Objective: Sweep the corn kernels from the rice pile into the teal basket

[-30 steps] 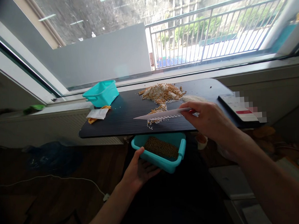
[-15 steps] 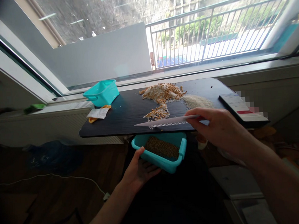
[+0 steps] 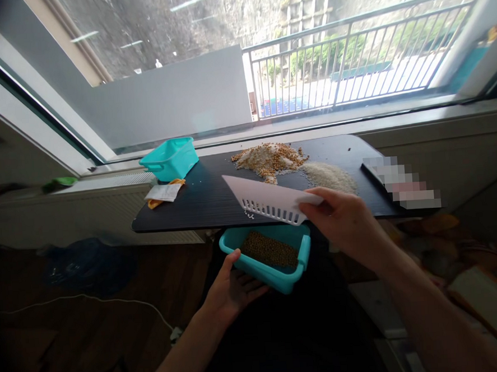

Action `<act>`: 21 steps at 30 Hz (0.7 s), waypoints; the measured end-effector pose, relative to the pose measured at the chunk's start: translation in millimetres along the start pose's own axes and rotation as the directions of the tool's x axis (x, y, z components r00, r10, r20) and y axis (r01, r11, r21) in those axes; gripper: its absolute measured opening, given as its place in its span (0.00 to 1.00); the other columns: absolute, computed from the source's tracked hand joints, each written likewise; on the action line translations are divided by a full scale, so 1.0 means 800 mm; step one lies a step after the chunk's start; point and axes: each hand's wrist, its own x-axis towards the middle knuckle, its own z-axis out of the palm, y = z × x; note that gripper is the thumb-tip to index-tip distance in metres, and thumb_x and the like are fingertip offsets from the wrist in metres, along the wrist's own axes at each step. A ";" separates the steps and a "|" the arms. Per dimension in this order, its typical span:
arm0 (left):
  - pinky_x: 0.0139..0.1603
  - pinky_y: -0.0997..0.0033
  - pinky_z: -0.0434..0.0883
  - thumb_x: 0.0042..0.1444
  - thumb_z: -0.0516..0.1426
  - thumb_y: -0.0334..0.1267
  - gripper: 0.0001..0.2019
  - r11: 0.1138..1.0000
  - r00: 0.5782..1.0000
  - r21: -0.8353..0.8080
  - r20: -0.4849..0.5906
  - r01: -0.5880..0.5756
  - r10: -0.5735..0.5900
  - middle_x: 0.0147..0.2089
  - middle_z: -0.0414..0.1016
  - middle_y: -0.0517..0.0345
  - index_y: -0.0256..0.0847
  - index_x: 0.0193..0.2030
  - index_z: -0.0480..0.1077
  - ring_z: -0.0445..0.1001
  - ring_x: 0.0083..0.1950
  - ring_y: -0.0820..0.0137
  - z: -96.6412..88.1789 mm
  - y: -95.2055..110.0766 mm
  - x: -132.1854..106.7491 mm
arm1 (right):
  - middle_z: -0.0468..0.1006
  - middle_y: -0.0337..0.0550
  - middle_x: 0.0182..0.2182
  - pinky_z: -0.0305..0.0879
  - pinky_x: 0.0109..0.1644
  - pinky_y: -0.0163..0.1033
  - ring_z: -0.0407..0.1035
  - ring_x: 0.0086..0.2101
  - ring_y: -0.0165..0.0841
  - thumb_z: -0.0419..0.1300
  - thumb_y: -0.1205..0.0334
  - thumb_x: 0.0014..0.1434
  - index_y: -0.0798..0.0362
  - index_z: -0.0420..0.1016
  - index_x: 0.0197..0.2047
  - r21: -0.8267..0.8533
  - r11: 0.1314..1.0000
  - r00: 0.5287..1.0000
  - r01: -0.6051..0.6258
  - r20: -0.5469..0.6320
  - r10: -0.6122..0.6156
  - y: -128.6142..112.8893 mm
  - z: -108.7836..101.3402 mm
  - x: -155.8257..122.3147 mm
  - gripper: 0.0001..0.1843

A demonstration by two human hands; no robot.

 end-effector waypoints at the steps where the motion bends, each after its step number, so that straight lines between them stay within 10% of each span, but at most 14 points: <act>1: 0.48 0.53 0.75 0.57 0.56 0.52 0.29 1.000 1.000 -0.001 -0.004 0.002 -0.002 0.52 0.72 0.39 0.34 0.59 0.64 0.76 0.48 0.53 0.000 0.000 0.001 | 0.80 0.41 0.27 0.69 0.31 0.37 0.73 0.27 0.34 0.61 0.50 0.50 0.53 0.81 0.38 0.037 0.999 0.999 -0.001 0.048 -0.001 0.001 0.007 0.002 0.18; 12: 0.48 0.53 0.74 0.57 0.56 0.52 0.29 1.000 1.000 -0.006 0.012 0.021 -0.021 0.49 0.73 0.38 0.32 0.58 0.65 0.77 0.45 0.55 -0.009 0.004 0.004 | 0.76 0.40 0.21 0.64 0.28 0.38 0.68 0.23 0.34 0.61 0.49 0.47 0.55 0.80 0.34 -0.155 0.988 0.995 -0.024 -0.097 0.009 0.001 -0.024 0.021 0.19; 21: 0.50 0.53 0.74 0.56 0.58 0.52 0.30 0.999 1.000 -0.021 0.011 0.026 -0.026 0.52 0.73 0.38 0.32 0.59 0.64 0.76 0.49 0.53 -0.022 0.009 0.003 | 0.79 0.40 0.26 0.65 0.32 0.38 0.72 0.27 0.34 0.59 0.51 0.54 0.52 0.79 0.37 -0.066 0.990 0.991 0.121 0.071 -0.117 0.001 0.014 0.036 0.15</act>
